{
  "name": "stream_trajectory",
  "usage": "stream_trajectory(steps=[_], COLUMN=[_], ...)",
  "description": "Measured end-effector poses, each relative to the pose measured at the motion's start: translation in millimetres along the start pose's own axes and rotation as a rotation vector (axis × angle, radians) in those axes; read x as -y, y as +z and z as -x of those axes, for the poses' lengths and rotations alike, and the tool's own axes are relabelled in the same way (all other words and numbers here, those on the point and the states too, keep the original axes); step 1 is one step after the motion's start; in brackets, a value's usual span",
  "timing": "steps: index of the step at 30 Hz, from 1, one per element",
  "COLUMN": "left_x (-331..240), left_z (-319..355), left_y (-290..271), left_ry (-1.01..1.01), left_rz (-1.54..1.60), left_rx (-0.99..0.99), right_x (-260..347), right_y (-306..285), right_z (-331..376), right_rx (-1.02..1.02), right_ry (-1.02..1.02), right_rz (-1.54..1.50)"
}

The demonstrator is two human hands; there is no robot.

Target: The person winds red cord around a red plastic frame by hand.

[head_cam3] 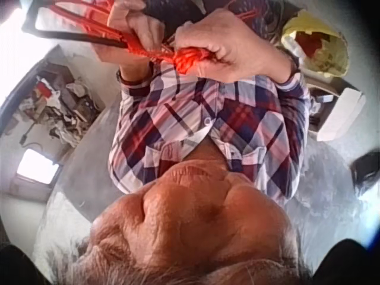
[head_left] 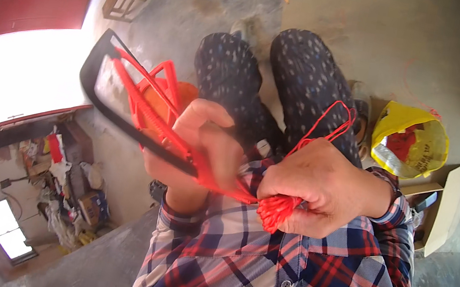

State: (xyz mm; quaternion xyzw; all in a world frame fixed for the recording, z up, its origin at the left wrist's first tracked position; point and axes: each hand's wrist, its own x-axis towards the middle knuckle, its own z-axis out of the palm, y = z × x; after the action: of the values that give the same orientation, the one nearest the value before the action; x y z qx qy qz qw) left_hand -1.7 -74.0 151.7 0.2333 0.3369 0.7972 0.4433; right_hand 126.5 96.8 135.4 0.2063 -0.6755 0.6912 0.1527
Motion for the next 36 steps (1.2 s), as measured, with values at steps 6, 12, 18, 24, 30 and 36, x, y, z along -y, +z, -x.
stream_trajectory(steps=[6,12,18,24,30,36], left_x=[2,14,59,69,85,92], left_z=[3,-18,-45,-51,-39,-36], left_y=[-4,-18,-61,-57,-77,-72], left_ry=[0.007,-0.017,-0.524,-0.511,-0.577,-0.393], left_rz=[0.091,0.006,0.066,0.177,0.348,0.289], left_rx=[0.100,0.062,-0.384,-0.354,-0.378,-0.528], right_x=[2,-15,-31,-53,-85,-97], right_y=[-10,-39,-52,-22,-23,-29], right_z=[11,23,58,46,11,23], right_rx=[0.046,-0.493,-0.592,-0.085,-0.320,-0.585], right_ry=[0.038,0.310,0.813,0.769,0.729,0.629], right_rz=[0.084,-0.080,-0.186,0.289,0.402,0.041])
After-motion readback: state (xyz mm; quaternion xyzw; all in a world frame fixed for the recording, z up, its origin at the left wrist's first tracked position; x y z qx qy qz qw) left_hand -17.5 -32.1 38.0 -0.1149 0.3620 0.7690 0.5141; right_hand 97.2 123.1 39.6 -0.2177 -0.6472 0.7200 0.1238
